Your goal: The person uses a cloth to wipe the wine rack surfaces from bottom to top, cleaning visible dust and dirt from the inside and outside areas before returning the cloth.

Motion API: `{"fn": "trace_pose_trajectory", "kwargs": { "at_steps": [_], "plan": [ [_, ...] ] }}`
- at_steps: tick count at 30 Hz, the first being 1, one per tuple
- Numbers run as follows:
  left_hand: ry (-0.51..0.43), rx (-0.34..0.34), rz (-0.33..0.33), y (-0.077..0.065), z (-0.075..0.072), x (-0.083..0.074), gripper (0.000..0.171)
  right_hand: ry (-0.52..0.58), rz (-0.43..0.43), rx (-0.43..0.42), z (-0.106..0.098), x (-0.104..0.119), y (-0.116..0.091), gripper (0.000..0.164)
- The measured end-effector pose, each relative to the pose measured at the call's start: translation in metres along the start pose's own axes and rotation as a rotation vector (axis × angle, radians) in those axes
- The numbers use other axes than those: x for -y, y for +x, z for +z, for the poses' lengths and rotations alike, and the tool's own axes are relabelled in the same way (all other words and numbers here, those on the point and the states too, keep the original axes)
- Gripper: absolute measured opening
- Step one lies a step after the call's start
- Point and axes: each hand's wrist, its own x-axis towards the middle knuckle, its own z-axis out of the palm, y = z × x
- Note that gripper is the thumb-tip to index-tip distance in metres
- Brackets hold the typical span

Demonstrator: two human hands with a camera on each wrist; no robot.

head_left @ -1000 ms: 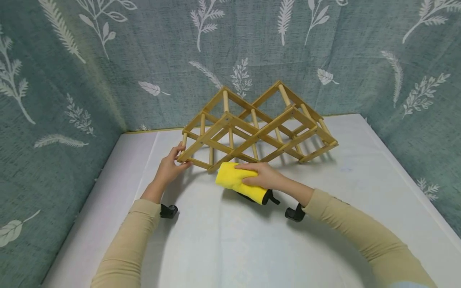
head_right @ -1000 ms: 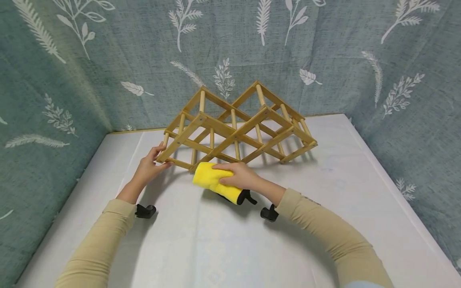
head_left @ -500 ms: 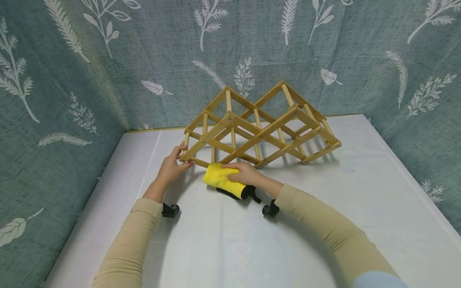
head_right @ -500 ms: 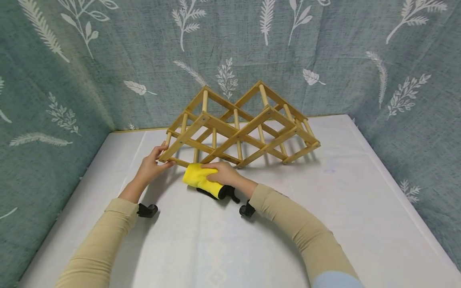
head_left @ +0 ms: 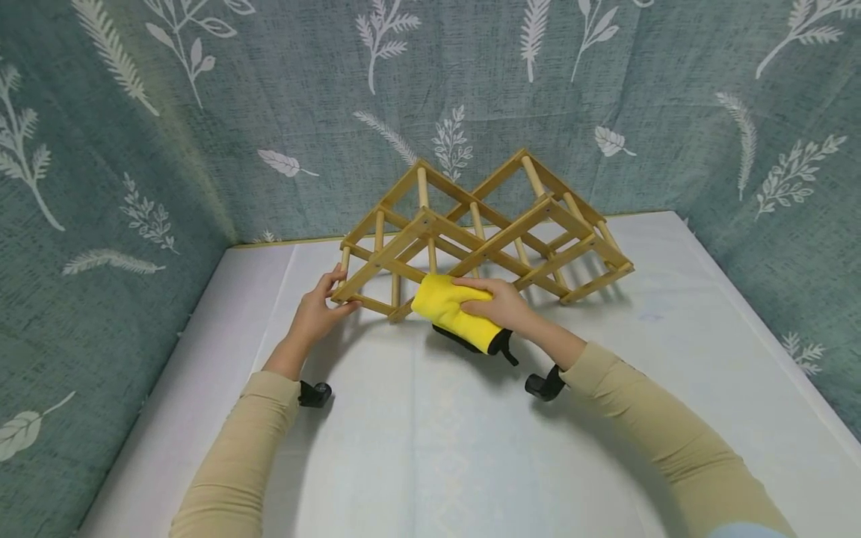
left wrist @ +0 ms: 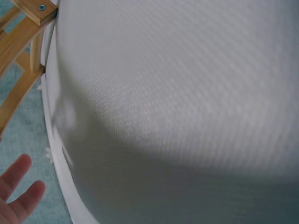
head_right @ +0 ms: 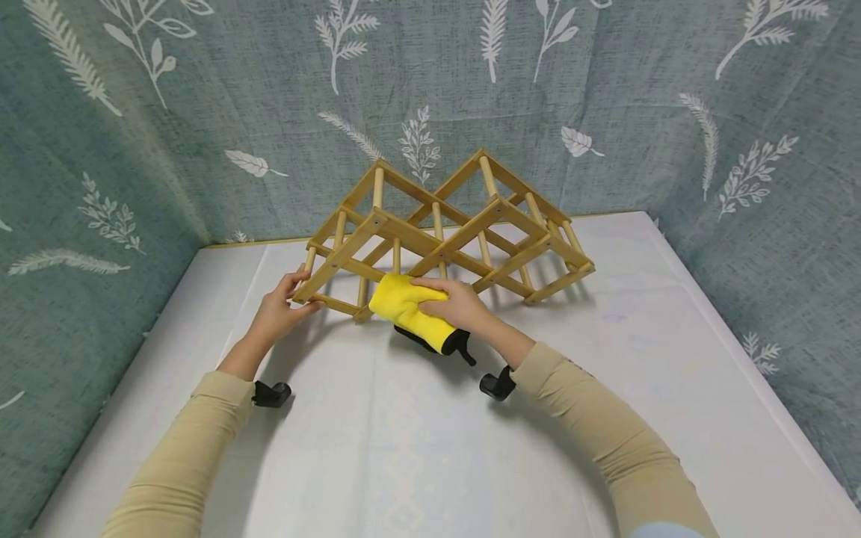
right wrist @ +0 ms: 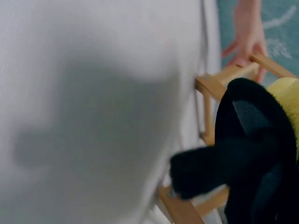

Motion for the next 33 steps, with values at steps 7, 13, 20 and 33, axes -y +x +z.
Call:
{"fn": "trace_pose_trajectory", "kwargs": {
  "at_steps": [7, 13, 20, 33],
  "plan": [
    [0.005, 0.000, 0.008, 0.001, 0.000, 0.000, 0.063, 0.153, 0.040, -0.056, -0.035, 0.004, -0.018, 0.049],
    [0.005, 0.006, -0.004, 0.001, 0.001, 0.001, 0.064, 0.226, 0.058, -0.135, -0.064, 0.010, -0.034, 0.054],
    [0.009, 0.005, -0.003, -0.001, 0.000, 0.000, 0.063, 0.248, 0.081, -0.232, -0.099, 0.024, -0.053, 0.057],
    [0.003, 0.000, 0.013, -0.001, 0.000, 0.000, 0.062, 0.205, 0.049, -0.148, -0.093, 0.038, -0.068, 0.058]
  ]
}}
